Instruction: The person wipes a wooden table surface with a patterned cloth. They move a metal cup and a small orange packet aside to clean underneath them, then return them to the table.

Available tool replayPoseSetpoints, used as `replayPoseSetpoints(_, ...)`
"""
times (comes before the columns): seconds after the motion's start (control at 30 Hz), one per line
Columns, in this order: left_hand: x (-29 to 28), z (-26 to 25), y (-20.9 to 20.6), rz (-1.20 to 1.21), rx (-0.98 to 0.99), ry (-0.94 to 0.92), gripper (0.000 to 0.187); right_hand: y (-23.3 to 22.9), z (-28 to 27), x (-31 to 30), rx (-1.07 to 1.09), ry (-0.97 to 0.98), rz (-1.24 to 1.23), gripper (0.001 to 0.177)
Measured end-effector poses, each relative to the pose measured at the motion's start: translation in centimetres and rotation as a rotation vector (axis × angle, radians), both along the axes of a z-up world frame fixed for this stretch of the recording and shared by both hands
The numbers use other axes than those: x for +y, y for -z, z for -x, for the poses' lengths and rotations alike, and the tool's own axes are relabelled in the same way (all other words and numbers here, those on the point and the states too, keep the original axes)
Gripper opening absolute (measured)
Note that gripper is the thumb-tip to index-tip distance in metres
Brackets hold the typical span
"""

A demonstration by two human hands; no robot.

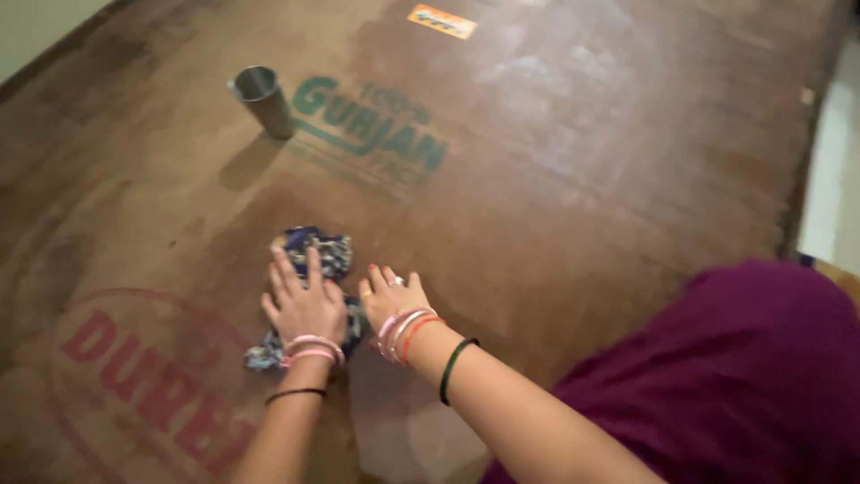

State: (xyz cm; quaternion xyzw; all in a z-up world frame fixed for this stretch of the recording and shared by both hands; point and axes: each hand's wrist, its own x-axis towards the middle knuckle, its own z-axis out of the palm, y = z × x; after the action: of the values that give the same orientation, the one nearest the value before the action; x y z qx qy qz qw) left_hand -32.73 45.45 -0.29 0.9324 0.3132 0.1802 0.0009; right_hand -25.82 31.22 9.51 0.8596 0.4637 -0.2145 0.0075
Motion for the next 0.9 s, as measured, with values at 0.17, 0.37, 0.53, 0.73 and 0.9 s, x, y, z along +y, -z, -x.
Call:
replayPoseSetpoints(0.17, 0.7, -0.4, 0.4, 0.038, 0.068, -0.023, 0.058, 3.2, -1.2, 4.2, -0.012, -0.084, 0.127, 0.111)
replayPoseSetpoints(0.37, 10.3, -5.6, 0.6, -0.016, 0.133, 0.048, 0.057, -0.5, -4.5, 7.4, 0.218, -0.010, 0.331, 0.141)
replayPoseSetpoints(0.53, 18.8, -11.6, 1.4, 0.070, 0.025, -0.147, 0.055, -0.5, -4.4, 10.5, 0.284, 0.164, 0.379, 0.122)
replayPoseSetpoints(0.73, 27.5, -15.9, 1.3, 0.120, 0.030, -0.114, 0.054, 1.5, -5.0, 12.6, 0.392, 0.241, 0.548, 0.123)
replayPoseSetpoints(0.9, 31.1, -18.3, 2.0, 0.146, 0.028, -0.154, 0.058, 2.0, -5.3, 12.9, 0.420, 0.248, 0.583, 0.121)
